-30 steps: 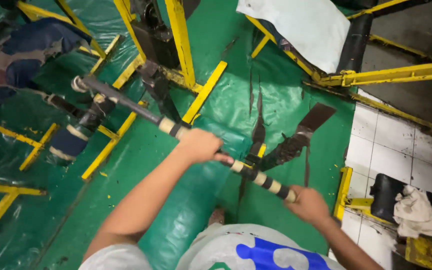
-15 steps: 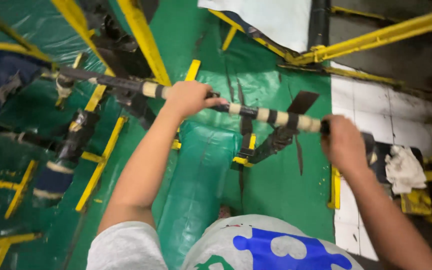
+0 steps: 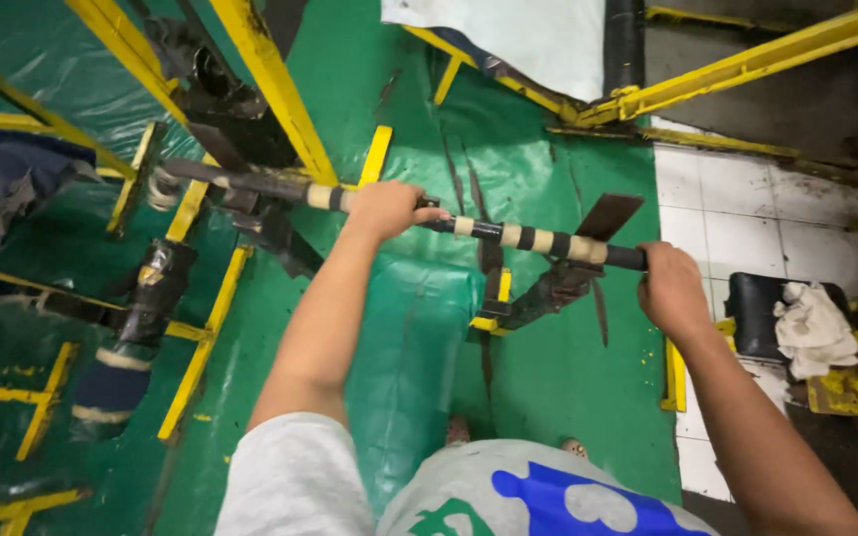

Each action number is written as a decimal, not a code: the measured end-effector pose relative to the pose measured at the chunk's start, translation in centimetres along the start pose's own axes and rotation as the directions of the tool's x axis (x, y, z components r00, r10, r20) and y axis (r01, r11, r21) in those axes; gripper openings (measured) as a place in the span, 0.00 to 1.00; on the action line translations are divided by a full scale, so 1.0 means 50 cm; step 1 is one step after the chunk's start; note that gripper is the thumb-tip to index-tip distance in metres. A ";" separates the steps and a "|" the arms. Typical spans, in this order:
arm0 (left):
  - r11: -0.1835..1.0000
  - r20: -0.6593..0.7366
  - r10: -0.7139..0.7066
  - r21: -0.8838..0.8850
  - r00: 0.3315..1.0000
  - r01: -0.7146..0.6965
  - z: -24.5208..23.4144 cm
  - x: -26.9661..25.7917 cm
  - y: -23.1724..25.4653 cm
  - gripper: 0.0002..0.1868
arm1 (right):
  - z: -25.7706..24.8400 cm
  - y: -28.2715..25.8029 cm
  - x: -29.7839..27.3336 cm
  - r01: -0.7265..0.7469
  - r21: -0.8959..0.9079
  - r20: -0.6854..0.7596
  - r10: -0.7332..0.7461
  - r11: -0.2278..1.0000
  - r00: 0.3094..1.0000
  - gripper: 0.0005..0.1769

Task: Cleaning gym equipment with a cloth and moving weight plates.

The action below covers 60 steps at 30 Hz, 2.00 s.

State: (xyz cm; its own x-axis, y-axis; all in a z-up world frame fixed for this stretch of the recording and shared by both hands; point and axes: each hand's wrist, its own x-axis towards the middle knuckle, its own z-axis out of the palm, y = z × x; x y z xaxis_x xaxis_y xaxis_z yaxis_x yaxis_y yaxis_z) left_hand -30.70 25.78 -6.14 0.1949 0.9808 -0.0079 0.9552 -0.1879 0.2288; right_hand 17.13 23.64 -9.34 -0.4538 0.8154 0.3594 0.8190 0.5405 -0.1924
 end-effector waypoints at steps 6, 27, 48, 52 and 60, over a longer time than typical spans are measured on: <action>0.999 0.022 -0.032 -0.017 0.999 0.032 0.031 -0.017 -0.002 0.36 | 0.002 0.002 0.001 -0.020 -0.083 0.038 0.024 0.996 0.999 0.25; 0.846 -0.261 0.520 0.021 0.814 -0.533 0.189 -0.155 0.414 0.54 | -0.019 -0.159 -0.071 -0.187 -0.065 0.142 0.195 0.980 0.970 0.65; 0.854 0.450 0.481 -0.046 0.753 -0.518 0.636 -0.031 1.089 0.47 | -0.155 0.500 -0.828 -0.768 -0.110 0.392 0.737 0.631 0.550 0.57; 0.833 0.491 0.500 -0.049 0.713 -0.551 0.709 0.008 1.146 0.47 | -0.163 0.556 -0.921 -0.840 -0.097 0.485 0.762 0.534 0.429 0.53; 0.910 0.601 0.388 -0.127 0.699 -0.396 0.872 0.196 1.245 0.53 | -0.068 0.714 -0.923 -0.859 -0.155 0.548 0.766 0.488 0.336 0.50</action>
State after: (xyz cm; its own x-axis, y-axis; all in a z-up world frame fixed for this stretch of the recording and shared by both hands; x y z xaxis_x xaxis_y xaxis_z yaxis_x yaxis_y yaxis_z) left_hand 40.38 21.43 -34.42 0.6407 0.5811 -0.5018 0.7633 -0.5526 0.3346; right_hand 68.48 4.61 -29.69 0.2821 0.8018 -0.5269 0.8443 -0.4683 -0.2606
